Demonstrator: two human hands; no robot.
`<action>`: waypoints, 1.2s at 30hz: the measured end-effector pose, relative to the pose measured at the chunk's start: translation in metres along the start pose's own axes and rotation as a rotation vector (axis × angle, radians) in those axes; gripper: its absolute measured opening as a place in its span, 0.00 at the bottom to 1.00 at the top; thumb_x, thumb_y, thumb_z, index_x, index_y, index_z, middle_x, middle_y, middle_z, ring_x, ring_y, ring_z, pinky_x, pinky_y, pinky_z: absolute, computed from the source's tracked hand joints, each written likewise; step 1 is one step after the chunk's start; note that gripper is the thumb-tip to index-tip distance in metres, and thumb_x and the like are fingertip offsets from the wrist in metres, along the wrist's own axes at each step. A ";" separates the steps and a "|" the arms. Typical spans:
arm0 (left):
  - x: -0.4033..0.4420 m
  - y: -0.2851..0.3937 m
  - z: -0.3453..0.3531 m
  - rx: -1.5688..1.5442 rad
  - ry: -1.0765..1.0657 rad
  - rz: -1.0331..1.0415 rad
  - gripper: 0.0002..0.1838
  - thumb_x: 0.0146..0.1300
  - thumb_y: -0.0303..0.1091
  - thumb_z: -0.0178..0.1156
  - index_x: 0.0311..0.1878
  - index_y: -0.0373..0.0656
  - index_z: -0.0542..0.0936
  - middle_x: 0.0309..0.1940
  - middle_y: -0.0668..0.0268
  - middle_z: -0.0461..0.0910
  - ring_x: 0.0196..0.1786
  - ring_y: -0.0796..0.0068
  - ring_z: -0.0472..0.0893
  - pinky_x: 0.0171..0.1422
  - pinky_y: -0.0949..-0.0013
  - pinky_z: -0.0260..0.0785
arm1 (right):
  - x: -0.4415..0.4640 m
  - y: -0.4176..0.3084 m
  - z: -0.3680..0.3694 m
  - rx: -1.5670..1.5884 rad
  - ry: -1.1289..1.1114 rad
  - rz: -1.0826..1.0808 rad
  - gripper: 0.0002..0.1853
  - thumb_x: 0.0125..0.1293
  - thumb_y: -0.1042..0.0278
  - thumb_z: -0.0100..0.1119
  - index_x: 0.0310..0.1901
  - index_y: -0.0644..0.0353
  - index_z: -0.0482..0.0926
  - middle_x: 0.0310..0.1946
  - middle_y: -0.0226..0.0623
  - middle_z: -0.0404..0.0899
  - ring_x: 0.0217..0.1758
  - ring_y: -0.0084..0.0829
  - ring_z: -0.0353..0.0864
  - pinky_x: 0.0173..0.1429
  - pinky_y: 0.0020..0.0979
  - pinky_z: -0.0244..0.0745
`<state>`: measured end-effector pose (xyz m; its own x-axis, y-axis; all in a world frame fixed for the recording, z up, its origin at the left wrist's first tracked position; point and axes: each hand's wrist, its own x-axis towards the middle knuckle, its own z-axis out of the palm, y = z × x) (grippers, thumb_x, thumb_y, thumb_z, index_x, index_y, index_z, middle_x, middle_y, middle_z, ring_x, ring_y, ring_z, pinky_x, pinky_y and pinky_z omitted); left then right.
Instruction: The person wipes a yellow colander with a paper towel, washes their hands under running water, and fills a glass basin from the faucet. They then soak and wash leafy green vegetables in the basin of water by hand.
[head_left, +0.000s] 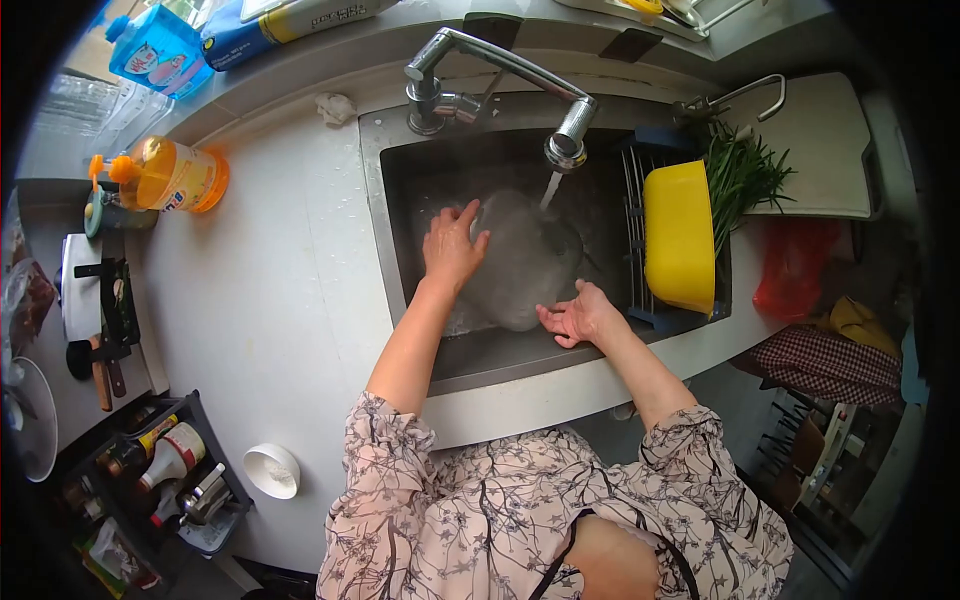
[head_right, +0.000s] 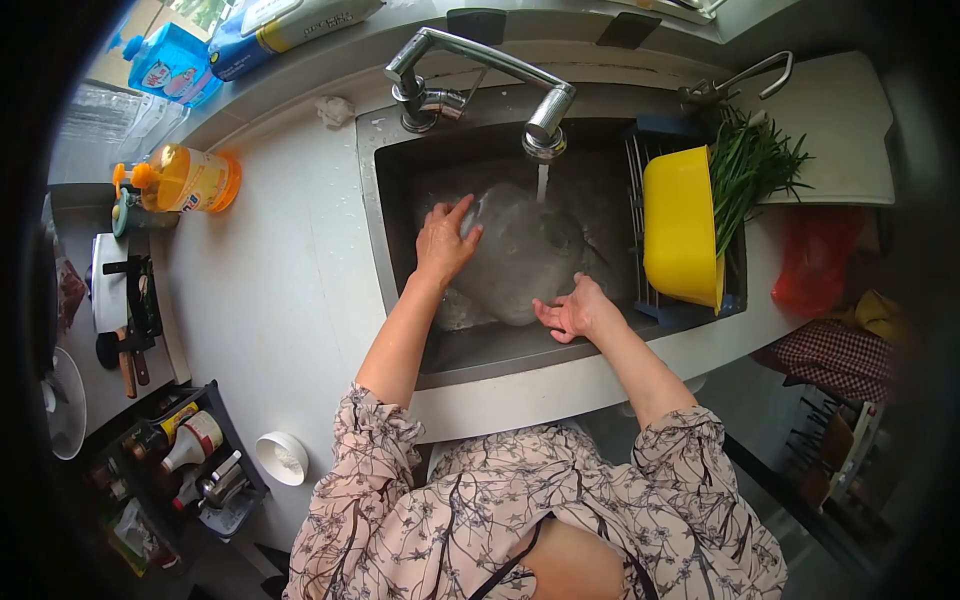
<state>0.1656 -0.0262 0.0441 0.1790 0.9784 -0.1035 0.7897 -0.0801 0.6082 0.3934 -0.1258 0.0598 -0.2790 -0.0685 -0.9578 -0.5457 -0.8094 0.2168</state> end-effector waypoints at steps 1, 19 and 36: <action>0.003 0.002 -0.013 -0.090 0.051 0.069 0.24 0.57 0.37 0.64 0.59 0.52 0.76 0.50 0.61 0.75 0.53 0.59 0.75 0.55 0.57 0.69 | -0.001 0.000 0.003 -0.027 0.075 -0.048 0.45 0.67 0.29 0.27 0.72 0.60 0.51 0.46 0.34 0.77 0.41 0.24 0.79 0.61 0.44 0.48; 0.052 -0.009 -0.068 -0.099 0.289 0.351 0.18 0.52 0.25 0.69 0.47 0.46 0.80 0.47 0.59 0.76 0.47 0.59 0.78 0.45 0.61 0.74 | 0.005 -0.024 0.044 -0.888 0.724 -0.803 0.76 0.36 0.37 0.78 0.74 0.38 0.23 0.75 0.52 0.24 0.78 0.55 0.34 0.70 0.68 0.43; 0.045 0.029 0.064 0.026 0.238 0.304 0.13 0.49 0.24 0.67 0.39 0.47 0.79 0.36 0.60 0.73 0.37 0.57 0.78 0.38 0.55 0.73 | 0.031 -0.023 0.033 -0.753 0.614 -0.807 0.76 0.34 0.47 0.82 0.71 0.31 0.23 0.75 0.52 0.26 0.72 0.57 0.56 0.69 0.66 0.49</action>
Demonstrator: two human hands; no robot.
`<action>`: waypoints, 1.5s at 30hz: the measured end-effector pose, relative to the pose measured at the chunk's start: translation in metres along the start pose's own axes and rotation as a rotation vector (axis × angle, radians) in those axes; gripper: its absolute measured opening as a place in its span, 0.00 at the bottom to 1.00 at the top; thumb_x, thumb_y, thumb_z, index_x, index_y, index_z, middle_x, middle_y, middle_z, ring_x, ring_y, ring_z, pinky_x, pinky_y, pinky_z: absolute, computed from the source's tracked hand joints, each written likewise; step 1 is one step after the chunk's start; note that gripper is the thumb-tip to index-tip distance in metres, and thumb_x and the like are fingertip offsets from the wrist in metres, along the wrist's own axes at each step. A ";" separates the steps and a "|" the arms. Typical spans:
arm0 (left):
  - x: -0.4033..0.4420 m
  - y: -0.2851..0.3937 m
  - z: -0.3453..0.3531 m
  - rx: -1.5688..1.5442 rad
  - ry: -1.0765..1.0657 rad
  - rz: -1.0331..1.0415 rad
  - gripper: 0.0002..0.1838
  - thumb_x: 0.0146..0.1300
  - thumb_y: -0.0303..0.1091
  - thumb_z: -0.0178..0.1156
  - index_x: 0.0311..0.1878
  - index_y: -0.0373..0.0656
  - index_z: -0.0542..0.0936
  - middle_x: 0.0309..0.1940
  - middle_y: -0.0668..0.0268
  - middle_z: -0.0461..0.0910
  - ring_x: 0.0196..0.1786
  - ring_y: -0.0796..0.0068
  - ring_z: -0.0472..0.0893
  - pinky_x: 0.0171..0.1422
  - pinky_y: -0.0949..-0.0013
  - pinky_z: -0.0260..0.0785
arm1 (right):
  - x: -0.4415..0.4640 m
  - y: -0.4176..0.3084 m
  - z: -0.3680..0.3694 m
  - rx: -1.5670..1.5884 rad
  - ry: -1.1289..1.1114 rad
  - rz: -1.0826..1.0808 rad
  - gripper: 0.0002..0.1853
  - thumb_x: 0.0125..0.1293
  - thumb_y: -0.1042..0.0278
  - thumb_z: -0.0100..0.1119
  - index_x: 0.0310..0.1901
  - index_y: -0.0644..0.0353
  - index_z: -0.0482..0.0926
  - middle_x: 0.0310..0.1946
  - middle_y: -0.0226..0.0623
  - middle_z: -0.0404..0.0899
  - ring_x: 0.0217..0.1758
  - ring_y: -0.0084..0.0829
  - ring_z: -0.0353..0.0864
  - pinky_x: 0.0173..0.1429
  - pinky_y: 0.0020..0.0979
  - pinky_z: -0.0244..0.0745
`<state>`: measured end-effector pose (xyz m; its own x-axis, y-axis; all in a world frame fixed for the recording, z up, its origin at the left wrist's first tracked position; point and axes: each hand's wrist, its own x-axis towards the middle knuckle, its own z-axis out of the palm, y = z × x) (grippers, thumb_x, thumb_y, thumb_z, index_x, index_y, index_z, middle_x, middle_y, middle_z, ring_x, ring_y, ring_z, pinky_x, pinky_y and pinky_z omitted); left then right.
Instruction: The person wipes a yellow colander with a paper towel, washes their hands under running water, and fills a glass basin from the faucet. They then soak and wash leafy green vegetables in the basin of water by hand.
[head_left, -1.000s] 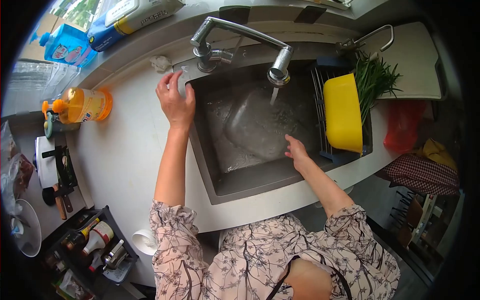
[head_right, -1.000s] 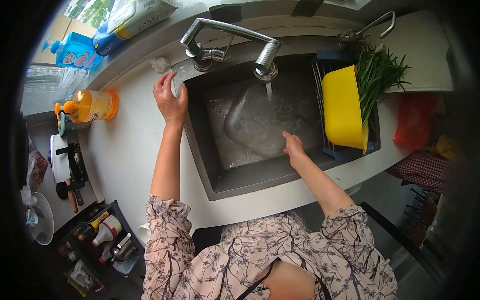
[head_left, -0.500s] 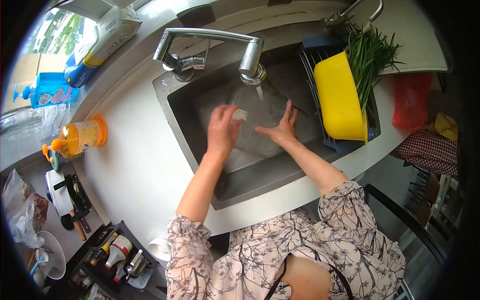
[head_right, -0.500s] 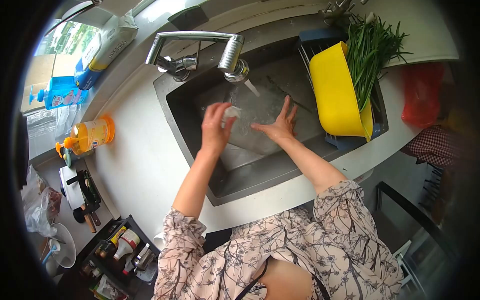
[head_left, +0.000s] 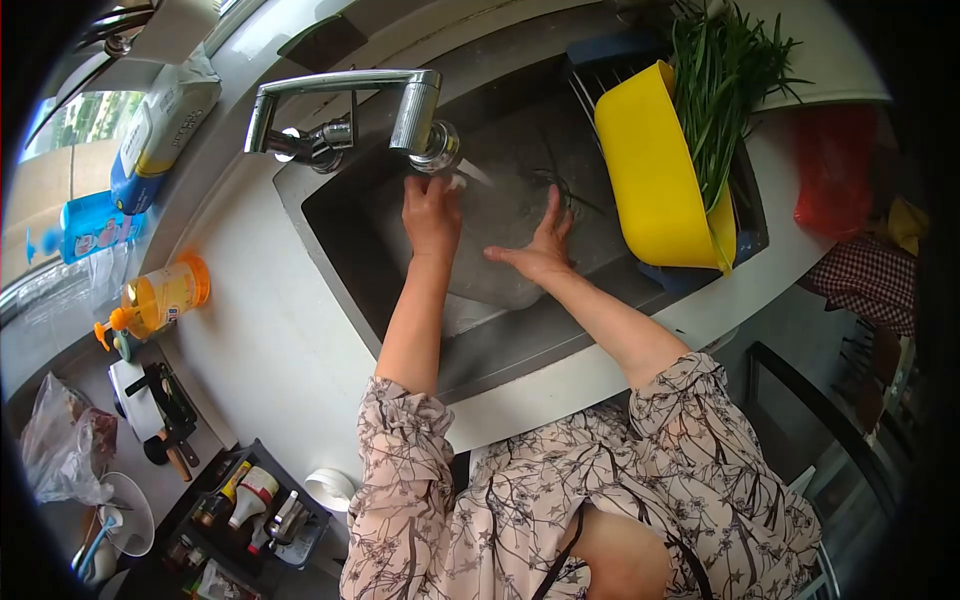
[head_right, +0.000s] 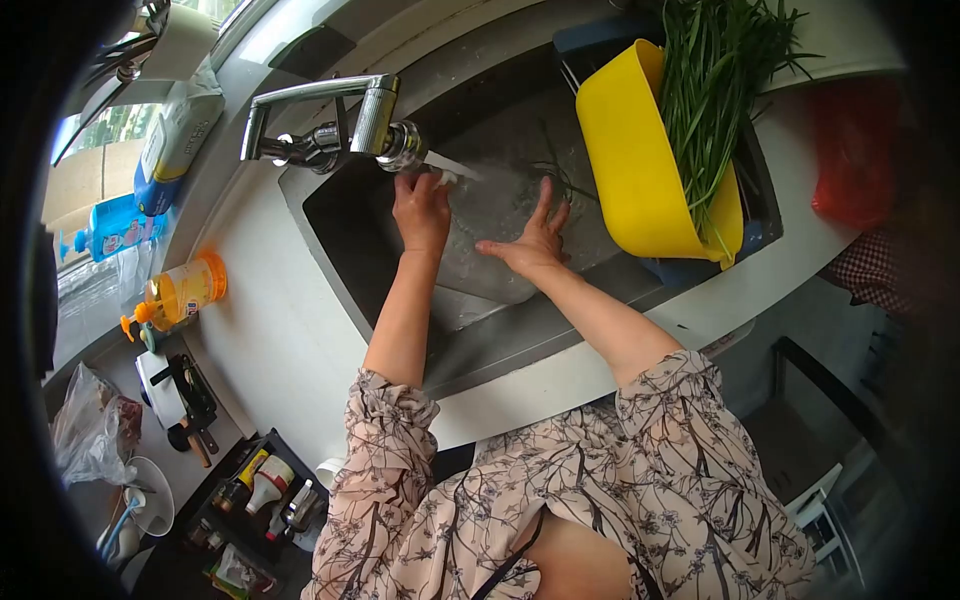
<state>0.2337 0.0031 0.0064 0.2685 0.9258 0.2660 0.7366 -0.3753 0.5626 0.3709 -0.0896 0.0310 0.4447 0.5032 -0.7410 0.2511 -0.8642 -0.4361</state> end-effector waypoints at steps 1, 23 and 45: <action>0.005 0.004 0.007 -0.007 0.016 0.027 0.13 0.49 0.24 0.67 0.39 0.47 0.79 0.36 0.60 0.73 0.37 0.57 0.78 0.38 0.55 0.73 | 0.001 0.000 0.000 0.006 0.009 0.006 0.76 0.34 0.47 0.82 0.71 0.30 0.23 0.75 0.52 0.26 0.71 0.58 0.57 0.69 0.66 0.49; 0.000 0.024 0.020 0.059 -0.059 0.057 0.09 0.51 0.29 0.67 0.37 0.49 0.80 0.31 0.61 0.72 0.35 0.55 0.80 0.37 0.56 0.74 | 0.004 0.000 -0.008 0.046 -0.050 0.020 0.75 0.36 0.50 0.82 0.71 0.28 0.23 0.74 0.53 0.26 0.74 0.58 0.50 0.70 0.67 0.47; -0.043 0.004 -0.032 0.089 -0.145 -0.071 0.11 0.49 0.25 0.67 0.37 0.49 0.81 0.33 0.61 0.73 0.35 0.55 0.80 0.37 0.55 0.74 | 0.007 0.011 -0.006 0.123 -0.071 -0.023 0.75 0.36 0.50 0.83 0.71 0.27 0.23 0.73 0.52 0.33 0.76 0.53 0.46 0.69 0.68 0.46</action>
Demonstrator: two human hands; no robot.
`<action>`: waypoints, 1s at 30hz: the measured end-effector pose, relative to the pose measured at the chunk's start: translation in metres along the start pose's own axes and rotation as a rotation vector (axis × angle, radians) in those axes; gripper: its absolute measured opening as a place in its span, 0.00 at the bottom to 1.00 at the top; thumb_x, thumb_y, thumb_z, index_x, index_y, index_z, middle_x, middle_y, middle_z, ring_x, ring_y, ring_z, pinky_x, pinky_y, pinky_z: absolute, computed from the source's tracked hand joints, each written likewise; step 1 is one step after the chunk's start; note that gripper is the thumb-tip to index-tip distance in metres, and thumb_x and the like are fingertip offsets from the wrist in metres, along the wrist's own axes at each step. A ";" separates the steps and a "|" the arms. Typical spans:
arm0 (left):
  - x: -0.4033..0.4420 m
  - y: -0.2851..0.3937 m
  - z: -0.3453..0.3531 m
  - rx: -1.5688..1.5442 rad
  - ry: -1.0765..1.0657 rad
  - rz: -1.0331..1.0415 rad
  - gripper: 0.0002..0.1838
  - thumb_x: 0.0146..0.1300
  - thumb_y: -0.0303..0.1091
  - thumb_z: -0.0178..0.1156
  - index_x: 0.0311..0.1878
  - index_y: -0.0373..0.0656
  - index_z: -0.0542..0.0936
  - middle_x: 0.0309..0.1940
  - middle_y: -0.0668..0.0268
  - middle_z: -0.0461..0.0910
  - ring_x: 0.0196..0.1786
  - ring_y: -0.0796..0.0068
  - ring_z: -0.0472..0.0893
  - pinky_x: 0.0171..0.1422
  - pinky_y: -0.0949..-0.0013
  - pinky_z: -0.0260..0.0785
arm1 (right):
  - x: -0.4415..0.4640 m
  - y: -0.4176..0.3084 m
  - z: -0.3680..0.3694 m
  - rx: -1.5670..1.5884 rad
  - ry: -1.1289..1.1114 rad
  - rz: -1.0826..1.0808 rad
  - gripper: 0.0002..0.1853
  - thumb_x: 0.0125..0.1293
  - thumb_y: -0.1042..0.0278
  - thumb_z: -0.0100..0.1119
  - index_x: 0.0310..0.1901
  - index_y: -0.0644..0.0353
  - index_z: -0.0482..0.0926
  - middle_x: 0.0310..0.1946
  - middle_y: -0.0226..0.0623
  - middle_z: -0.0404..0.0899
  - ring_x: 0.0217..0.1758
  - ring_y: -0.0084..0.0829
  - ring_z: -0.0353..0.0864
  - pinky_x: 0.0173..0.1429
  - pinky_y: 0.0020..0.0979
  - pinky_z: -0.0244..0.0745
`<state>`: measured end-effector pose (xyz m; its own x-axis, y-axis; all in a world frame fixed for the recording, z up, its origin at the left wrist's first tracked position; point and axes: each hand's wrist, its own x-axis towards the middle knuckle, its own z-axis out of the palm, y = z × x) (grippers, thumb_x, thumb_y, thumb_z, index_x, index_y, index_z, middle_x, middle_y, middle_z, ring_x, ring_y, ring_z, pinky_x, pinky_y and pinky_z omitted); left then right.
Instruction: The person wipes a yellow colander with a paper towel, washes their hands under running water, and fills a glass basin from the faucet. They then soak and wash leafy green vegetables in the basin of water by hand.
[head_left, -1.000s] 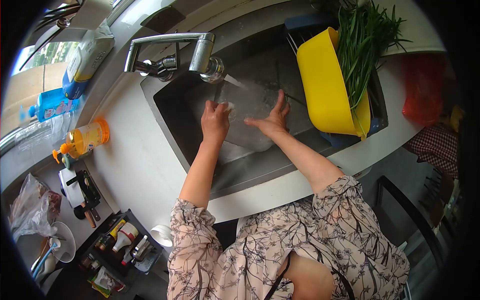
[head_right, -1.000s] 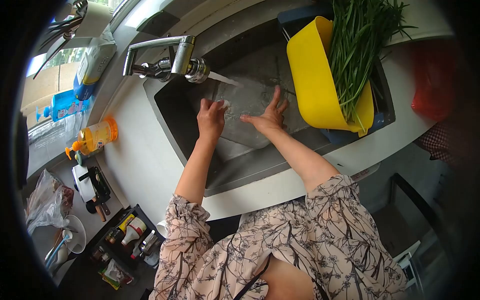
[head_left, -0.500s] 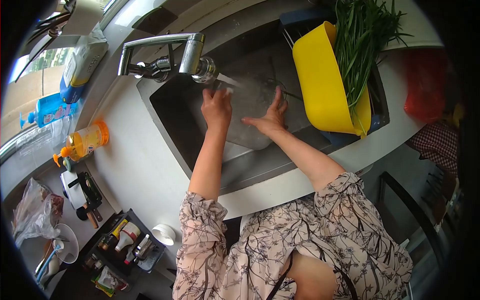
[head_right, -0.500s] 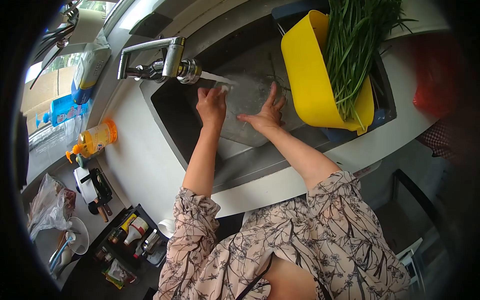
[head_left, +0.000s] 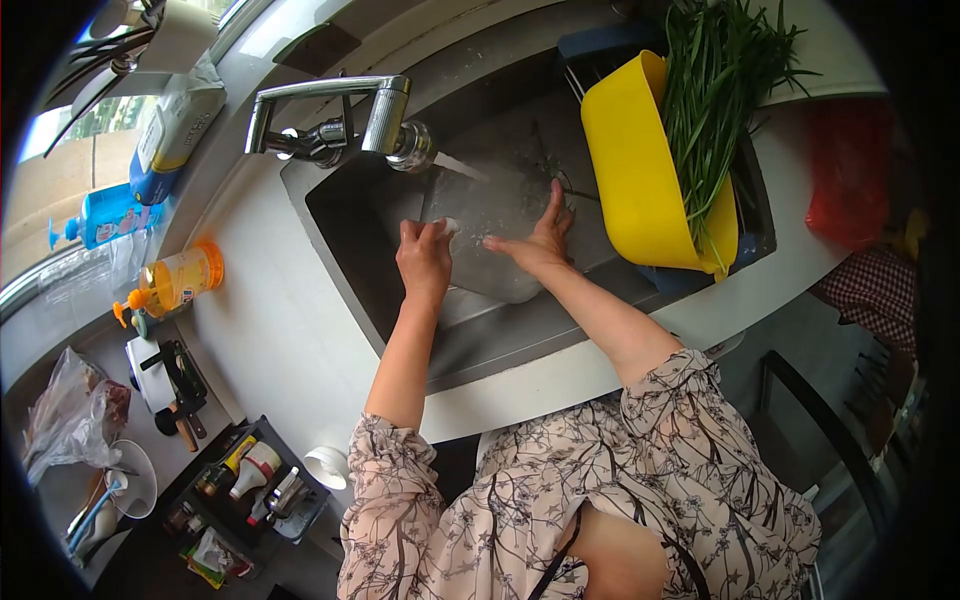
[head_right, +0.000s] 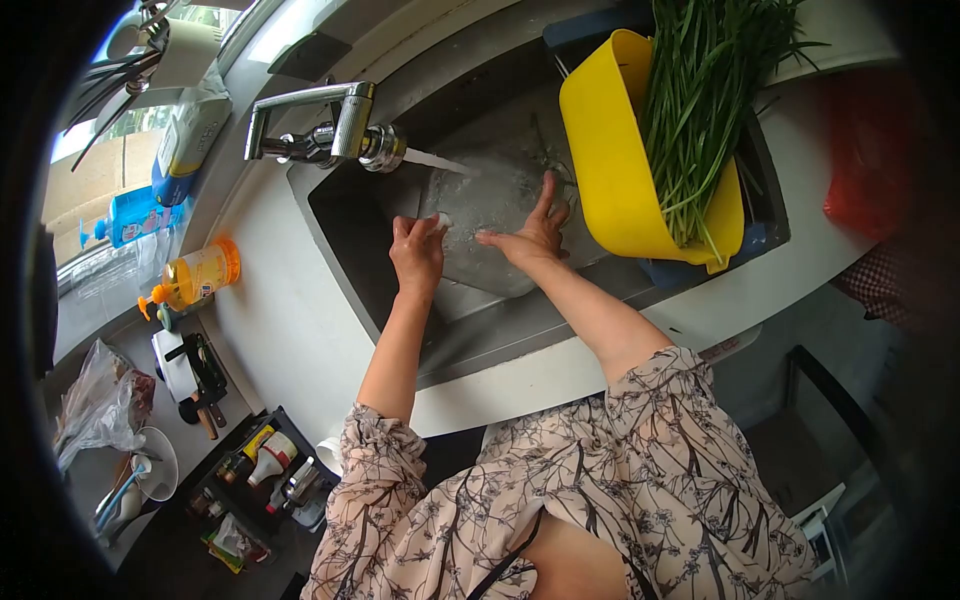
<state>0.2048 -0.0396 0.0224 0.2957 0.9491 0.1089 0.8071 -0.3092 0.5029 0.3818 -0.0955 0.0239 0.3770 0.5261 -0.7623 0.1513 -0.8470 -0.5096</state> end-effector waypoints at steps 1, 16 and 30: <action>-0.001 0.000 -0.001 -0.008 -0.010 -0.007 0.11 0.49 0.24 0.67 0.37 0.48 0.81 0.33 0.61 0.73 0.34 0.55 0.80 0.37 0.55 0.74 | 0.000 -0.001 0.000 -0.001 -0.005 0.013 0.75 0.36 0.50 0.83 0.71 0.27 0.23 0.73 0.52 0.33 0.76 0.52 0.47 0.69 0.69 0.45; -0.071 0.037 0.000 -0.209 -0.194 0.069 0.14 0.48 0.19 0.64 0.38 0.48 0.81 0.34 0.60 0.72 0.33 0.56 0.78 0.37 0.57 0.73 | 0.001 -0.004 0.000 -0.065 0.001 0.018 0.76 0.34 0.49 0.83 0.72 0.41 0.25 0.68 0.57 0.41 0.72 0.53 0.51 0.71 0.48 0.58; -0.068 0.010 -0.015 -0.109 -0.156 -0.130 0.13 0.46 0.21 0.67 0.36 0.48 0.80 0.33 0.60 0.73 0.31 0.56 0.79 0.35 0.56 0.75 | 0.007 -0.003 0.002 -0.060 0.010 0.017 0.77 0.34 0.49 0.83 0.72 0.40 0.23 0.67 0.59 0.43 0.71 0.53 0.52 0.70 0.48 0.60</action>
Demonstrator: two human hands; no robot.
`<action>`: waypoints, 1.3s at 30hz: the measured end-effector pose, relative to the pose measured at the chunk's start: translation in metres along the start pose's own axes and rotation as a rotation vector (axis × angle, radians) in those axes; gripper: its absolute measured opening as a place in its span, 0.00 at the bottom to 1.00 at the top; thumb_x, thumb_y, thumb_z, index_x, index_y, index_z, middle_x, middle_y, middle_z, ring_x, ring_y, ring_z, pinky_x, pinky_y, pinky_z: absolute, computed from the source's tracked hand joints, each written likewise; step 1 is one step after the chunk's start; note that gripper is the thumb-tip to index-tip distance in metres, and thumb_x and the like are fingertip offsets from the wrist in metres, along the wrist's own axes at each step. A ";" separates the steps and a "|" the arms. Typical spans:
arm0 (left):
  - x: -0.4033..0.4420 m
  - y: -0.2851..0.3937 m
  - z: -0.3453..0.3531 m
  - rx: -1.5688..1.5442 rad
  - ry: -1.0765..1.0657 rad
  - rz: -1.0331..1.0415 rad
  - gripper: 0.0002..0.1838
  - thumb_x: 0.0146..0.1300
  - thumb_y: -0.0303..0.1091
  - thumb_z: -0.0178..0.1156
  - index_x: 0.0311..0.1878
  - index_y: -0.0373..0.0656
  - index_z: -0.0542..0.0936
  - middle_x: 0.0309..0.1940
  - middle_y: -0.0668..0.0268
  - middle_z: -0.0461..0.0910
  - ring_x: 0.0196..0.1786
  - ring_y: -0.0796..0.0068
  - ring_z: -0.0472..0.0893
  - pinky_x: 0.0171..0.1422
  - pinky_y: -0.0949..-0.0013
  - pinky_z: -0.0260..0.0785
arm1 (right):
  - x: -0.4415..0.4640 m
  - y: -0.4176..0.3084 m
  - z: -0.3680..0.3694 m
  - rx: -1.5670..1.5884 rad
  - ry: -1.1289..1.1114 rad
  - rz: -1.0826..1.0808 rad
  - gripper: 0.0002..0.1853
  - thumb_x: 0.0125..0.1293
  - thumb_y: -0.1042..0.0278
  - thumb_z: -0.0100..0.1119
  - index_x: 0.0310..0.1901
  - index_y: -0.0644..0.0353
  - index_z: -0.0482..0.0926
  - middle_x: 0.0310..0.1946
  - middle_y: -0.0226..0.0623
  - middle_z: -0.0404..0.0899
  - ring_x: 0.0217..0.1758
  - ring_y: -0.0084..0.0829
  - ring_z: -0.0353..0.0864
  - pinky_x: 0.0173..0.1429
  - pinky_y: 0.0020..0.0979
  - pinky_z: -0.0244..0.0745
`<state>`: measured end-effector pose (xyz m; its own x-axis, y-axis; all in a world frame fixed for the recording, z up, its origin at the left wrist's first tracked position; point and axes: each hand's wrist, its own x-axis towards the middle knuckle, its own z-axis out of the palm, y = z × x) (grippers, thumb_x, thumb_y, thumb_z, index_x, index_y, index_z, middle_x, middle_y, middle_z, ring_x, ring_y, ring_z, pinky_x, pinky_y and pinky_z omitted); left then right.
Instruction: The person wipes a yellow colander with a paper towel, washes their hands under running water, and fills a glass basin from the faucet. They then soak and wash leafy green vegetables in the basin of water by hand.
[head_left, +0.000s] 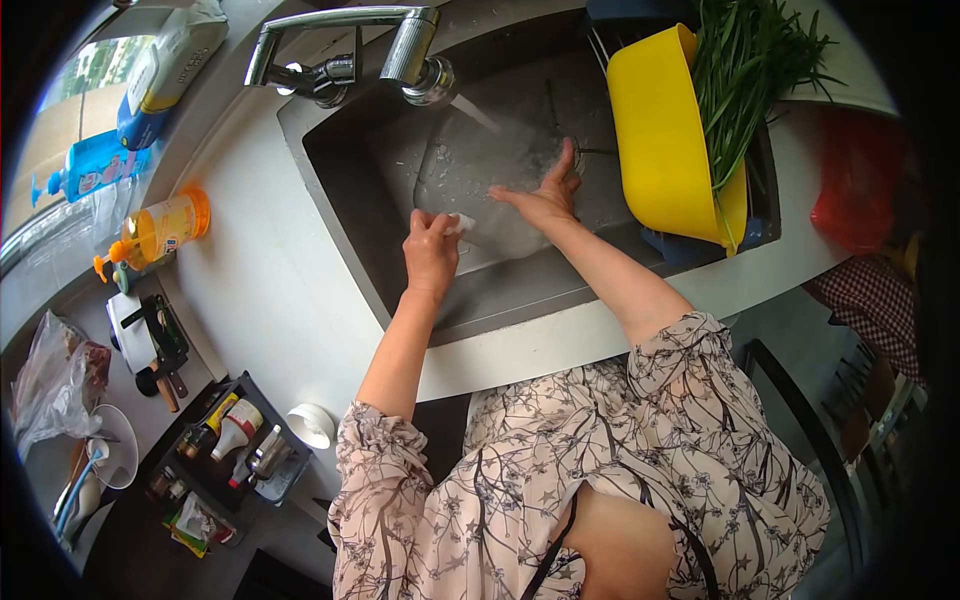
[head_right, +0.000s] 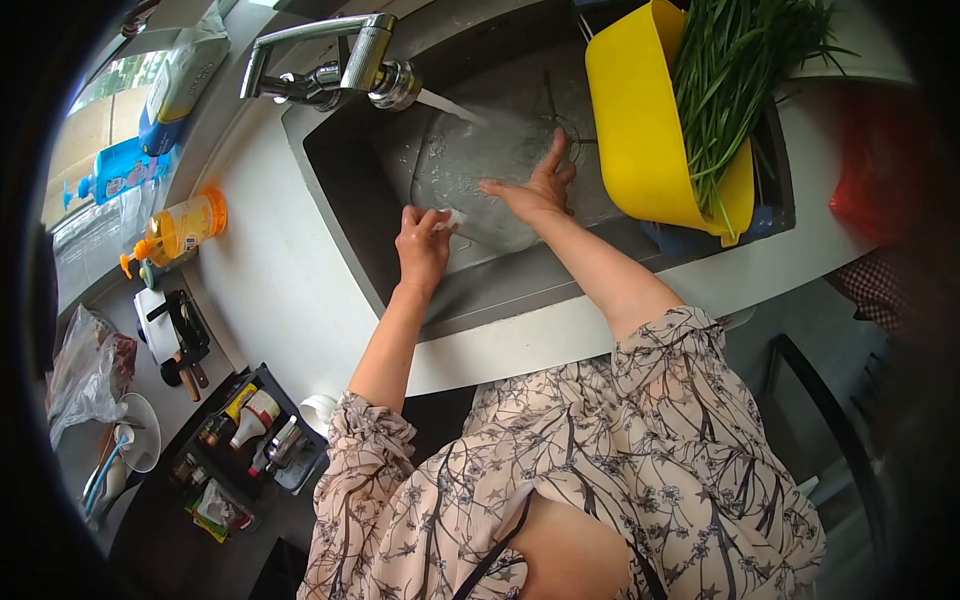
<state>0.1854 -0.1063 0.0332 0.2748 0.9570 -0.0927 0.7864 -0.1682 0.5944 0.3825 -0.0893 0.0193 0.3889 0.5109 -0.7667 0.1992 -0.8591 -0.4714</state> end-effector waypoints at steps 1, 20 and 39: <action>-0.010 0.006 0.005 -0.025 -0.037 0.000 0.14 0.46 0.21 0.67 0.36 0.48 0.80 0.33 0.60 0.73 0.32 0.55 0.79 0.36 0.56 0.75 | -0.002 0.001 0.001 0.003 -0.011 0.004 0.77 0.34 0.49 0.83 0.72 0.40 0.23 0.67 0.59 0.43 0.71 0.54 0.53 0.70 0.48 0.60; 0.011 0.042 0.031 -0.088 -0.243 0.268 0.11 0.49 0.21 0.63 0.35 0.49 0.81 0.36 0.62 0.72 0.36 0.57 0.79 0.37 0.56 0.74 | 0.019 0.007 -0.006 0.060 0.020 -0.002 0.71 0.40 0.46 0.79 0.72 0.40 0.27 0.68 0.59 0.51 0.70 0.52 0.60 0.70 0.44 0.60; 0.100 0.032 0.035 0.069 0.122 0.273 0.14 0.48 0.25 0.68 0.39 0.51 0.80 0.35 0.60 0.73 0.33 0.55 0.79 0.34 0.54 0.73 | 0.040 0.048 -0.009 0.144 0.128 -0.232 0.54 0.52 0.42 0.69 0.75 0.35 0.43 0.67 0.50 0.64 0.69 0.47 0.65 0.68 0.37 0.61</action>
<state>0.2577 -0.0238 0.0152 0.4163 0.8946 0.1623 0.7292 -0.4351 0.5281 0.4159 -0.1103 -0.0302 0.4602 0.6773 -0.5741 0.1705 -0.7019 -0.6915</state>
